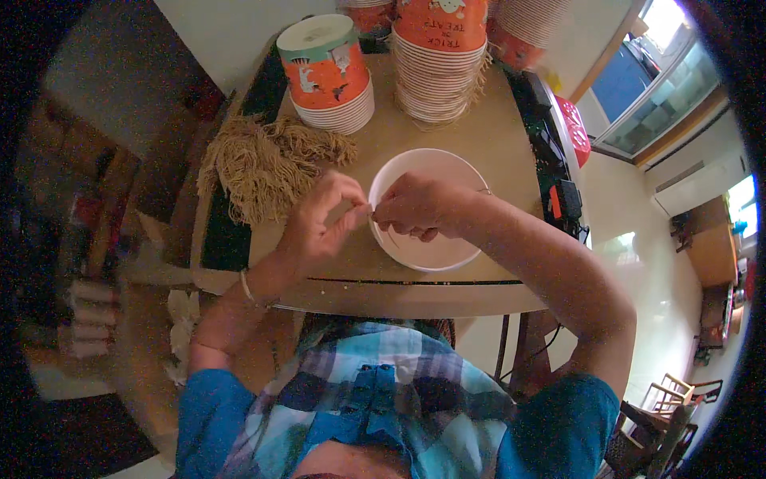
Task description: Attaching handles or strings to decorative paper buckets.
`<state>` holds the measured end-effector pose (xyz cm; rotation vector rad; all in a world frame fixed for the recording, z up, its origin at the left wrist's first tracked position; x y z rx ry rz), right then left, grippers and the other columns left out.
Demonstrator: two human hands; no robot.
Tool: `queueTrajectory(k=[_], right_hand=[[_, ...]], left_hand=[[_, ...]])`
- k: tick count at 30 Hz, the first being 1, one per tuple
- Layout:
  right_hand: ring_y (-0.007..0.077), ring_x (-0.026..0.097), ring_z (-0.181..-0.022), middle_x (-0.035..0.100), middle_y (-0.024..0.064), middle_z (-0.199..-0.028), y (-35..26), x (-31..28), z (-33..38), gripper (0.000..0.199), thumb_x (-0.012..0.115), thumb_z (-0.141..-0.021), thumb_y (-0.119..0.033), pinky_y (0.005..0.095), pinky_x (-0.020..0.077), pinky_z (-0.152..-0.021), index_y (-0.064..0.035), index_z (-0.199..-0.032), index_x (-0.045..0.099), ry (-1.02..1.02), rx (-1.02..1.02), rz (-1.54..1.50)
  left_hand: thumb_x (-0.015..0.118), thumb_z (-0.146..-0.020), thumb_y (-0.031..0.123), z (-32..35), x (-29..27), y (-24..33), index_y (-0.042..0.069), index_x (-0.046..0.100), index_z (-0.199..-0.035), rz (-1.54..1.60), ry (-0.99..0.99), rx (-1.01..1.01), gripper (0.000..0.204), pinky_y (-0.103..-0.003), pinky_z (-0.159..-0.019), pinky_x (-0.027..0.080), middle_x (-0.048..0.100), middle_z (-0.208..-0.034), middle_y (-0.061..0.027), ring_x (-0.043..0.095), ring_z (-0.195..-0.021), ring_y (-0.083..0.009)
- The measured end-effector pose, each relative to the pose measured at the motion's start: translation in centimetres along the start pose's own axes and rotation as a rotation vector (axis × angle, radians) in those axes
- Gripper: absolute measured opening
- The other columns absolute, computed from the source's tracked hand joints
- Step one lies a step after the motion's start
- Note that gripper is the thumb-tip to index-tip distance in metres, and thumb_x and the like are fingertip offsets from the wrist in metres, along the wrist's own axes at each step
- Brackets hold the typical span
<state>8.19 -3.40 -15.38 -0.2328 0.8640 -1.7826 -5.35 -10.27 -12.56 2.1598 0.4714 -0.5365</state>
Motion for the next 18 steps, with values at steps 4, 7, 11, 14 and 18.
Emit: queueTrajectory(k=[4, 7, 11, 14, 18], right_hand=[[0.0054, 0.032, -0.047, 0.037, -0.0048, -0.058, 1.3, 0.6, -0.4, 0.017, 0.057, -0.091, -0.016, 0.0218, 0.0237, -0.041, -0.0046, -0.079, 0.062, -0.197, -0.108, -0.402], [0.0084, 0.032, -0.046, 0.038, -0.0031, -0.057, 1.6, 1.6, -0.4, 0.021, 0.062, -0.092, -0.019, 0.025, 0.0234, -0.04, -0.0058, -0.076, 0.063, -0.281, -0.166, -0.619], [0.0075, 0.034, -0.046, 0.042, -0.0025, -0.06, 2.1, 2.6, -0.4, 0.019, 0.064, -0.092, -0.02, 0.0238, 0.024, -0.04, -0.0039, -0.082, 0.065, -0.297, -0.236, -0.72], [0.006, 0.034, -0.046, 0.042, -0.0034, -0.059, 1.7, 3.0, 0.2, 0.017, 0.063, -0.093, -0.018, 0.0222, 0.0231, -0.04, -0.0024, -0.087, 0.066, -0.262, -0.257, -0.747], [0.0042, 0.033, -0.046, 0.041, -0.0044, -0.059, 1.5, 3.1, 0.4, 0.015, 0.061, -0.095, -0.015, 0.0202, 0.0221, -0.039, -0.0015, -0.091, 0.066, -0.197, -0.246, -0.744]], left_hand=[[0.065, -0.088, 0.006, 1.4, 0.5, 1.2, 0.004, 0.058, -0.095, -0.015, -0.006, -0.09, 0.01, -0.036, -0.076, 0.048, 0.057, -0.092, -0.0106, 0.059, -0.087, -0.0284], [0.069, -0.087, 0.01, 2.1, 1.0, 1.9, 0.004, 0.058, -0.095, -0.006, 0.021, -0.123, 0.015, -0.035, -0.074, 0.048, 0.057, -0.091, -0.0106, 0.059, -0.085, -0.0278], [0.075, -0.082, 0.018, 2.7, 1.3, 2.1, 0.004, 0.056, -0.091, -0.069, 0.069, -0.23, 0.025, -0.035, -0.07, 0.048, 0.056, -0.086, -0.0094, 0.059, -0.079, -0.0254], [0.077, -0.081, 0.021, 2.8, 1.4, 2.3, 0.004, 0.056, -0.088, -0.112, 0.082, -0.273, 0.028, -0.035, -0.068, 0.048, 0.055, -0.083, -0.0081, 0.058, -0.075, -0.0236], [0.076, -0.082, 0.02, 3.0, 1.5, 2.2, 0.005, 0.055, -0.087, -0.12, 0.048, -0.327, 0.026, -0.036, -0.065, 0.048, 0.054, -0.082, -0.0073, 0.057, -0.069, -0.023]])
Point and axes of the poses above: each hand's wrist, its own z-axis away from the middle knuckle, its own x-axis out of the palm, y = z × x, the point moved 6 cm from there along -z, towards the middle knuckle
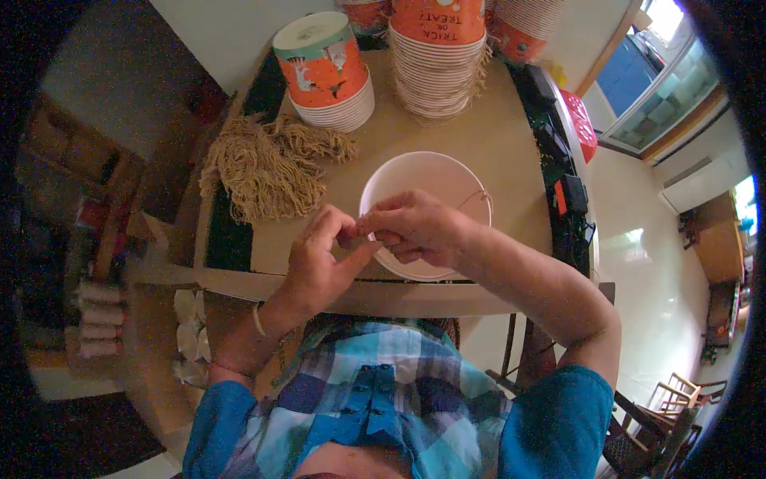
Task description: Attaching handles or strings to decorative paper buckets.
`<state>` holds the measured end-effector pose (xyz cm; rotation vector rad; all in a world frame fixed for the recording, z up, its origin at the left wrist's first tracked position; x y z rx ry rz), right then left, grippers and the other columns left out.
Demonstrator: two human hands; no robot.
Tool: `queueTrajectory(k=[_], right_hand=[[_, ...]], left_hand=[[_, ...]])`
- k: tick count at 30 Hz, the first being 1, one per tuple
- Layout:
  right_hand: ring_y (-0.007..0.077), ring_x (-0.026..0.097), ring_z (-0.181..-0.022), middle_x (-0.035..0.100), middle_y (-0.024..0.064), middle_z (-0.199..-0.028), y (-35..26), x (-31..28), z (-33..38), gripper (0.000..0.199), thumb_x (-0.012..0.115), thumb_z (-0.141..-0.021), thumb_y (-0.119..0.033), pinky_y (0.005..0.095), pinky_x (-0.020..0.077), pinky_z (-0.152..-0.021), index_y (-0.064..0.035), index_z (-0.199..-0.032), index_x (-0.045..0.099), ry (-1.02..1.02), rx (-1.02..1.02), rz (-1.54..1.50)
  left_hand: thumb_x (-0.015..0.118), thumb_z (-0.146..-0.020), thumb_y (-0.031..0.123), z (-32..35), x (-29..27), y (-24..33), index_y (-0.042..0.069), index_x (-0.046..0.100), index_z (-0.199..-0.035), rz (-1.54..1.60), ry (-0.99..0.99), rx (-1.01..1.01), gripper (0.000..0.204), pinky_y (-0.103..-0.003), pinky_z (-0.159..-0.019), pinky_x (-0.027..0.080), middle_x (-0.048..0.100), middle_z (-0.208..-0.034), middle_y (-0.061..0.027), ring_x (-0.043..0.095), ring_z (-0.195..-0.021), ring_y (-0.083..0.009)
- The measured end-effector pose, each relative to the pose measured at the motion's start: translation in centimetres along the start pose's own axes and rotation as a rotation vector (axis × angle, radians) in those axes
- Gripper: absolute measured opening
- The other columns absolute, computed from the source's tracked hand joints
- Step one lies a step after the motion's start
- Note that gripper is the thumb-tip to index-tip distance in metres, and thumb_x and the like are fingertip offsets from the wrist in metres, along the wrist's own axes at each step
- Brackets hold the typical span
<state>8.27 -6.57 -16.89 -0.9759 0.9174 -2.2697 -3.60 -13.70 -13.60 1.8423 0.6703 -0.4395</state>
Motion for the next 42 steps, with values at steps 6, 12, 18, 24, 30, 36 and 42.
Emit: queueTrajectory(k=[6, 12, 18, 24, 30, 36, 42], right_hand=[[0.0047, 0.037, -0.05, 0.044, -0.0045, -0.063, 0.1, 0.0, 0.3, 0.017, 0.064, -0.093, -0.018, 0.0221, 0.0241, -0.042, -0.0015, -0.092, 0.067, -0.063, -0.012, -0.049], [0.0049, 0.038, -0.051, 0.045, -0.005, -0.064, 0.2, -0.2, 0.2, 0.017, 0.064, -0.093, -0.019, 0.0224, 0.0263, -0.044, -0.0022, -0.091, 0.065, -0.013, -0.064, -0.064], [0.0052, 0.037, -0.051, 0.044, -0.0054, -0.064, 0.3, 0.0, 0.2, 0.016, 0.064, -0.093, -0.018, 0.0225, 0.0263, -0.044, -0.0032, -0.089, 0.065, 0.024, -0.084, -0.044], [0.0048, 0.035, -0.052, 0.042, -0.0057, -0.064, 0.4, -0.4, 0.2, 0.016, 0.064, -0.093, -0.019, 0.0228, 0.0247, -0.044, -0.0025, -0.092, 0.064, 0.007, -0.059, -0.019], [0.0026, 0.03, -0.049, 0.036, -0.0077, -0.062, 0.1, 0.3, 0.5, 0.015, 0.063, -0.096, -0.019, 0.021, 0.0225, -0.043, -0.0044, -0.092, 0.061, 0.002, -0.076, -0.063], [0.0029, 0.031, -0.049, 0.037, -0.0073, -0.063, 0.2, -0.1, 0.4, 0.015, 0.062, -0.096, -0.019, 0.0206, 0.0235, -0.043, -0.0051, -0.091, 0.061, 0.051, -0.082, -0.038], [0.0022, 0.034, -0.05, 0.041, -0.0064, -0.064, -0.4, -0.6, 0.7, 0.011, 0.062, -0.095, -0.017, 0.0196, 0.0254, -0.043, -0.0064, -0.091, 0.062, 0.143, -0.135, 0.118]], left_hand=[[0.072, -0.083, 0.014, 0.1, 0.1, -0.8, 0.006, 0.054, -0.087, -0.006, 0.004, -0.039, 0.019, -0.039, -0.064, 0.047, 0.056, -0.083, -0.0086, 0.059, -0.069, -0.0267], [0.066, -0.08, 0.004, -0.1, 0.0, -0.5, 0.005, 0.054, -0.087, -0.015, -0.009, -0.016, 0.014, -0.039, -0.063, 0.047, 0.057, -0.08, -0.0103, 0.06, -0.068, -0.0282], [0.062, -0.08, 0.002, -0.6, -1.6, -1.3, 0.004, 0.053, -0.085, 0.076, -0.06, -0.123, 0.01, -0.033, -0.059, 0.049, 0.058, -0.079, -0.0109, 0.061, -0.064, -0.0241], [0.064, -0.089, 0.009, -0.7, -3.2, -2.9, 0.003, 0.058, -0.102, 0.144, 0.108, -0.106, 0.016, -0.031, -0.065, 0.05, 0.063, -0.087, -0.0104, 0.062, -0.072, -0.0185], [0.064, -0.093, 0.016, 0.0, -0.1, -0.8, 0.003, 0.057, -0.101, 0.006, -0.056, 0.031, 0.017, -0.039, -0.068, 0.05, 0.064, -0.086, -0.0154, 0.064, -0.077, -0.0329], [0.058, -0.097, 0.013, 0.5, 0.8, -2.3, 0.002, 0.055, -0.097, 0.114, -0.138, -0.035, 0.011, -0.039, -0.065, 0.048, 0.06, -0.08, -0.0146, 0.062, -0.074, -0.0282], [0.062, -0.093, 0.008, 1.0, 0.3, -3.2, 0.004, 0.06, -0.096, 0.213, -0.081, -0.099, 0.006, -0.037, -0.062, 0.047, 0.059, -0.078, -0.0144, 0.06, -0.069, -0.0304]])
Point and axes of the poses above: each hand's wrist, its own z-axis away from the middle knuckle, its own x-axis out of the palm, y = z × x, the point moved 6 cm from there along -z, towards the middle knuckle
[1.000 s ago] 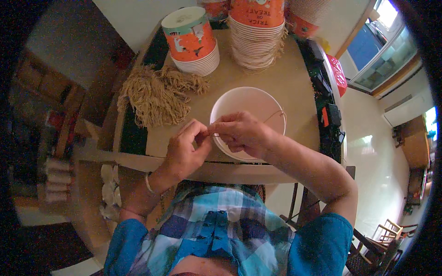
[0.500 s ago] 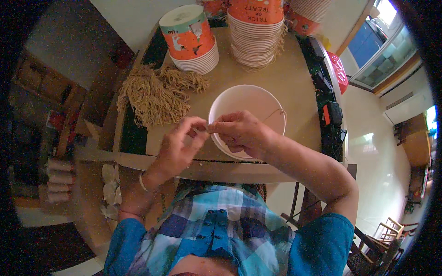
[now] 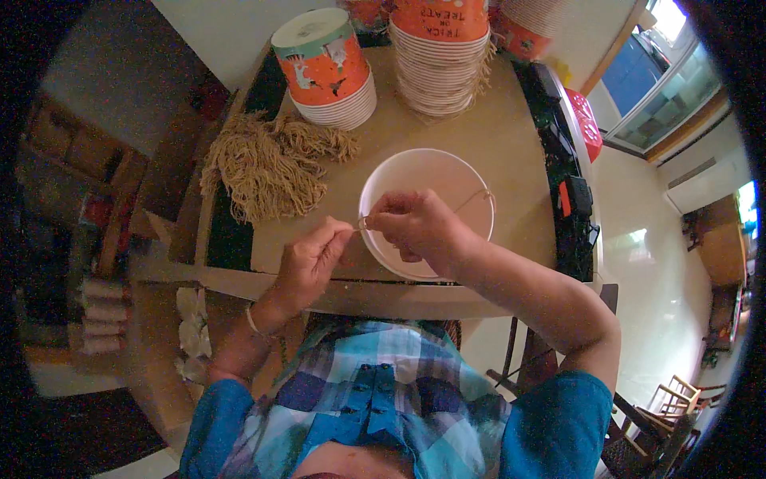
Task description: Attaching handles or strings to decorative paper buckets.
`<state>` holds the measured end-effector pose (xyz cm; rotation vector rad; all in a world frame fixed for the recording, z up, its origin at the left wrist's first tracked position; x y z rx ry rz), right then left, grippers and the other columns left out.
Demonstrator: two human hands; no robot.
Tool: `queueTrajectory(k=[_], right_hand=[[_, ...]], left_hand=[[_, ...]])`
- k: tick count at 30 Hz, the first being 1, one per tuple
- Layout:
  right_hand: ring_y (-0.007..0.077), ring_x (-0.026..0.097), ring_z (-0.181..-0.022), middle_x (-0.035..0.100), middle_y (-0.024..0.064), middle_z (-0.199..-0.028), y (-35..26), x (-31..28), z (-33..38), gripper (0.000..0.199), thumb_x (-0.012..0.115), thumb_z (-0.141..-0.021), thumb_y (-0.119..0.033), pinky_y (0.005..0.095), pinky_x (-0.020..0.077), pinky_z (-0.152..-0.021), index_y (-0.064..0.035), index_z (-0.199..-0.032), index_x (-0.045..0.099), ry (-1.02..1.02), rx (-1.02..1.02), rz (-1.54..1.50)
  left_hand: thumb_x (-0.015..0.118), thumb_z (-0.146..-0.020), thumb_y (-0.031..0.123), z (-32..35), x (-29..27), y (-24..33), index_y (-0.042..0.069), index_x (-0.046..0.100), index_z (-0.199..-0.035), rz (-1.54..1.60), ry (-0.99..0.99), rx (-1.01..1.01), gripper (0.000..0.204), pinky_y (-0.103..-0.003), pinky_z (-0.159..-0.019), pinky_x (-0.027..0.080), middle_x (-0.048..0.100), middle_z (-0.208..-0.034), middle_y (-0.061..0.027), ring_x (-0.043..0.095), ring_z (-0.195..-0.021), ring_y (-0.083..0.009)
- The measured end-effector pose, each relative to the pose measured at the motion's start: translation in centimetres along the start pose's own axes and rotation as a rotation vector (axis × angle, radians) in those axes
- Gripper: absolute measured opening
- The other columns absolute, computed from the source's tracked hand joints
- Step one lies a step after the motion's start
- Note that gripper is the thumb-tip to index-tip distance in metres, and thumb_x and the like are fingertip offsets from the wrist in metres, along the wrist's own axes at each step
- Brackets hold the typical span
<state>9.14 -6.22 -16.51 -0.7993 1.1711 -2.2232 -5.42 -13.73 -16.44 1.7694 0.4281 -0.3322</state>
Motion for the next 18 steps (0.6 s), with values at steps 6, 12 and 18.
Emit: queueTrajectory(k=[6, 12, 18], right_hand=[[0.0009, 0.035, -0.052, 0.045, -0.0064, -0.066, -0.7, -0.1, 0.1, 0.009, 0.062, -0.094, -0.015, 0.0182, 0.0265, -0.044, -0.0061, -0.091, 0.063, 0.115, -0.145, 0.234], [0.0009, 0.035, -0.053, 0.045, -0.0068, -0.066, -0.6, 0.0, 0.1, 0.007, 0.062, -0.093, -0.013, 0.0186, 0.0266, -0.045, -0.0065, -0.094, 0.063, 0.108, -0.141, 0.187], [0.0016, 0.034, -0.052, 0.045, -0.0072, -0.068, -0.2, 0.2, -0.1, 0.003, 0.062, -0.093, -0.011, 0.0193, 0.0262, -0.045, -0.0081, -0.095, 0.062, 0.026, -0.059, -0.031]], left_hand=[[0.067, -0.088, 0.002, -0.2, -1.3, 1.7, 0.005, 0.068, -0.096, -0.213, 0.201, 0.197, 0.008, -0.032, -0.062, 0.048, 0.062, -0.079, -0.009, 0.061, -0.069, -0.0234], [0.068, -0.087, 0.0, -0.5, -1.7, 1.1, 0.005, 0.07, -0.098, -0.006, 0.193, 0.047, 0.013, -0.026, -0.065, 0.048, 0.064, -0.081, -0.0053, 0.06, -0.074, -0.0133], [0.064, -0.089, -0.001, -1.0, -1.6, 1.1, 0.002, 0.071, -0.102, 0.091, 0.125, -0.008, 0.015, -0.023, -0.07, 0.048, 0.064, -0.087, -0.0038, 0.06, -0.079, -0.0104]])
Point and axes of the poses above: each hand's wrist, its own z-axis away from the middle knuckle, its own x-axis out of the palm, y = z × x, the point moved 6 cm from there along -z, towards the middle knuckle
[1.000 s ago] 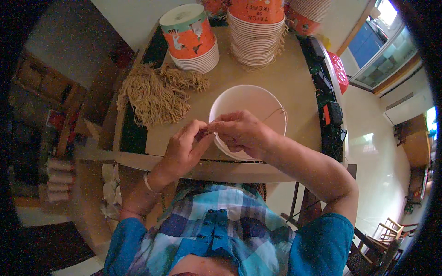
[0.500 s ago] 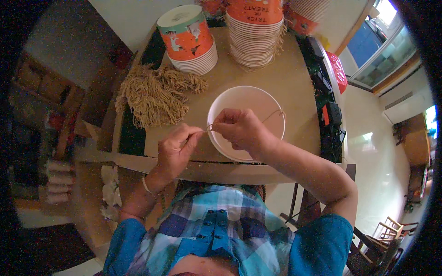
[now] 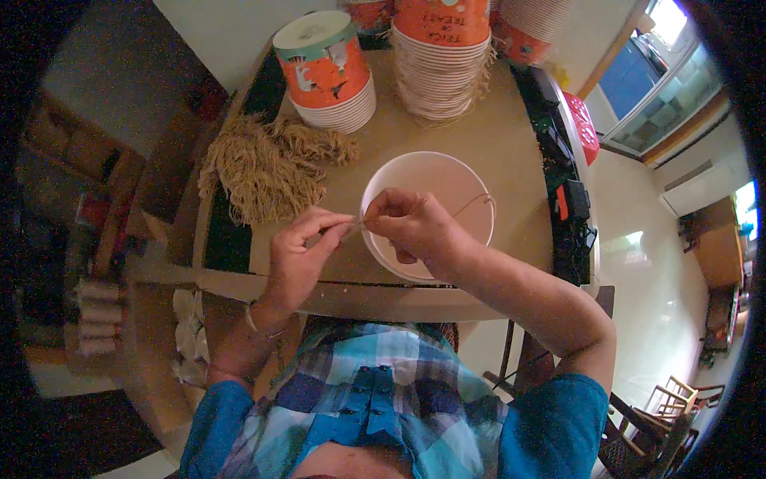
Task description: Attaching handles or strings to decorative paper buckets.
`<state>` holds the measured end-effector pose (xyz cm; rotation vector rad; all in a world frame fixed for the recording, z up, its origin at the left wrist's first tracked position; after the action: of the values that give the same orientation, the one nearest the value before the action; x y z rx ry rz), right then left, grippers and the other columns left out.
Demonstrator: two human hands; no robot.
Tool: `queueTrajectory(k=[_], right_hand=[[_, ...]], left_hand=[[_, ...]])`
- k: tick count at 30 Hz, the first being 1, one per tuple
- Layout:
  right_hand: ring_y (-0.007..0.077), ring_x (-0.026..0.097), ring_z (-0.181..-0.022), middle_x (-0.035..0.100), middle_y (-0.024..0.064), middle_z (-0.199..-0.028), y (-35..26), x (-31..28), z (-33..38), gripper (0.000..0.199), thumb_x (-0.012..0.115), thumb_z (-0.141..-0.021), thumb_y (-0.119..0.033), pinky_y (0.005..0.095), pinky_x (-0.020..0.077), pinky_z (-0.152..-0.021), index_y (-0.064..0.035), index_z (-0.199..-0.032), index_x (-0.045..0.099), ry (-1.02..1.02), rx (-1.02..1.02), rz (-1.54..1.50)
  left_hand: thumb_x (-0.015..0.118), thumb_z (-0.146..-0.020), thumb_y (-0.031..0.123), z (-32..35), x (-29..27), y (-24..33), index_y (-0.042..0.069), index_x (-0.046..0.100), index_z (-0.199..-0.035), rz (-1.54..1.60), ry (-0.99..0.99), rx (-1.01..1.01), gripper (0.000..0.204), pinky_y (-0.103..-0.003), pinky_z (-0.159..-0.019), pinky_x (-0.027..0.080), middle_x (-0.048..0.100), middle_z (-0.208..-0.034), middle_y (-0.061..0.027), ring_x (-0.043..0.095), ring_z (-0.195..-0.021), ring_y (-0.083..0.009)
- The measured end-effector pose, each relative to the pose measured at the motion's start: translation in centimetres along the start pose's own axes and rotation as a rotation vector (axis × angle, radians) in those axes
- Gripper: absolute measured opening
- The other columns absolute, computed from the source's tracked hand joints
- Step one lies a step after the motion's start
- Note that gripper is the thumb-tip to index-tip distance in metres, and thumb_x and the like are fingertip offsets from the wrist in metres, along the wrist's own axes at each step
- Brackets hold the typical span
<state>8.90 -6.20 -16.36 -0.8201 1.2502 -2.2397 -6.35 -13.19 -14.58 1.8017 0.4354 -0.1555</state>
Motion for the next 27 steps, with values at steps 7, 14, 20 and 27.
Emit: queueTrajectory(k=[7, 14, 20, 27], right_hand=[[0.0005, 0.036, -0.053, 0.047, -0.0074, -0.069, -0.4, 0.0, 0.1, 0.004, 0.063, -0.093, -0.011, 0.0181, 0.0269, -0.045, -0.0084, -0.096, 0.063, 0.03, -0.073, 0.128], [0.0004, 0.039, -0.053, 0.048, -0.0071, -0.068, -0.8, 0.2, 0.4, 0.007, 0.063, -0.093, -0.013, 0.0184, 0.0286, -0.044, -0.007, -0.096, 0.064, 0.096, -0.117, 0.312], [0.0022, 0.044, -0.057, 0.057, -0.0044, -0.071, -1.1, 0.3, 0.3, 0.012, 0.068, -0.09, -0.016, 0.0225, 0.0345, -0.046, -0.0032, -0.09, 0.067, 0.123, -0.247, 0.421], [0.0015, 0.039, -0.052, 0.051, -0.0058, -0.068, -0.2, 0.3, 0.3, 0.007, 0.065, -0.092, -0.012, 0.0192, 0.026, -0.042, -0.0052, -0.096, 0.066, 0.11, -0.032, 0.284]], left_hand=[[0.062, -0.091, 0.0, -0.3, 0.4, -0.5, 0.001, 0.071, -0.101, 0.02, -0.011, -0.074, 0.014, -0.023, -0.071, 0.048, 0.064, -0.089, -0.0032, 0.059, -0.081, -0.0099], [0.067, -0.088, 0.001, -0.5, 0.6, -0.5, 0.004, 0.071, -0.099, -0.021, 0.022, 0.01, 0.012, -0.023, -0.065, 0.044, 0.062, -0.083, -0.0023, 0.055, -0.073, -0.0089], [0.067, -0.088, 0.002, -0.7, 1.0, -1.4, 0.004, 0.071, -0.099, 0.078, 0.012, -0.042, 0.012, -0.022, -0.065, 0.044, 0.062, -0.082, -0.0022, 0.055, -0.073, -0.0087], [0.066, -0.089, 0.002, -0.5, 1.6, -2.2, 0.004, 0.07, -0.099, 0.169, 0.034, -0.082, 0.01, -0.021, -0.068, 0.045, 0.063, -0.086, -0.0001, 0.055, -0.075, -0.0061]])
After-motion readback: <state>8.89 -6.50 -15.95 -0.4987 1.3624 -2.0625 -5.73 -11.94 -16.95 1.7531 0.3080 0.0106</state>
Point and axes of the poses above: each hand's wrist, its own z-axis away from the middle knuckle, its own x-axis out of the palm, y = z × x, the point moved 6 cm from there along -z, towards the middle knuckle
